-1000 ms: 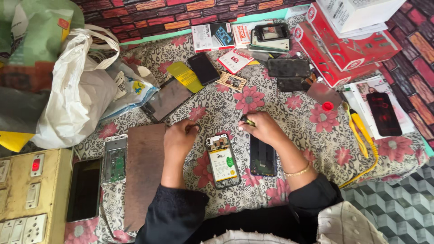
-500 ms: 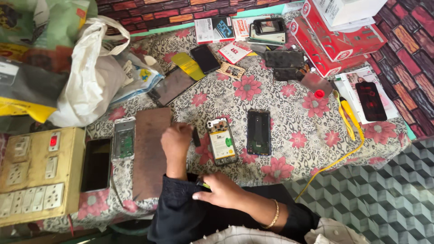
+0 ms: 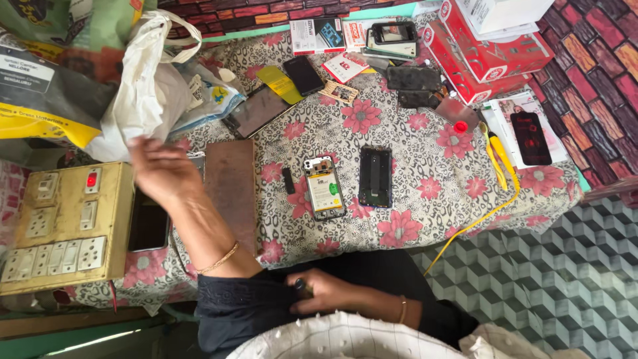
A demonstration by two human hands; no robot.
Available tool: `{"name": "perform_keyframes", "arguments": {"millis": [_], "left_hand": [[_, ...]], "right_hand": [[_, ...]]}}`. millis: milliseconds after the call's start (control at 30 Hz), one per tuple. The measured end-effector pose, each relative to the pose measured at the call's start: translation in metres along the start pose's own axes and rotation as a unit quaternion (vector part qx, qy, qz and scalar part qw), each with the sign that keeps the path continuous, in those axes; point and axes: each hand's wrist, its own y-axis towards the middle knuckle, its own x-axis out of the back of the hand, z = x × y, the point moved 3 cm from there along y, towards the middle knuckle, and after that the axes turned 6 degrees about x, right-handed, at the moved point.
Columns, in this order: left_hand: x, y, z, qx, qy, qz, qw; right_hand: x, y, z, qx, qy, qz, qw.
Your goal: The person uses a screwdriver to remove and reinsert screws on a disassembled smartphone, handling the phone body and battery while working at a cluttered repair table.
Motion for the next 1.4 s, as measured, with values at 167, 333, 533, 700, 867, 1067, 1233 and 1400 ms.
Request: {"name": "perform_keyframes", "arguments": {"millis": [167, 333, 533, 700, 867, 1067, 1233, 1400], "left_hand": [[-0.040, 0.009, -0.052, -0.096, -0.117, 0.189, 0.970], [-0.047, 0.024, -0.087, -0.369, 0.206, 0.045, 0.905], [-0.051, 0.002, 0.047, -0.428, 0.848, 0.161, 0.269], [-0.040, -0.004, 0.043, -0.446, 0.755, 0.183, 0.444], [-0.077, 0.042, -0.022, -0.336, 0.489, 0.031, 0.804], [-0.143, -0.051, -0.077, -0.377, 0.433, 0.077, 0.815], [-0.137, -0.166, -0.051, -0.439, 0.434, 0.102, 0.780], [-0.122, -0.227, -0.021, -0.428, 0.416, 0.143, 0.790]], "right_hand": [[-0.013, -0.007, -0.037, 0.028, 0.127, 0.039, 0.991], [-0.017, -0.006, -0.035, 0.057, 0.109, 0.063, 0.990], [-0.018, -0.025, -0.018, 0.079, 0.103, 0.044, 0.991], [-0.003, -0.026, -0.017, 0.051, 0.047, 0.014, 0.997], [0.017, -0.037, -0.033, -0.027, -0.011, -0.010, 1.000], [0.018, -0.042, -0.030, -0.058, -0.052, -0.036, 0.996], [0.059, -0.005, 0.015, -0.003, -0.199, -0.100, 0.975], [0.101, 0.099, 0.017, -0.114, -0.401, -0.162, 0.895]]}}
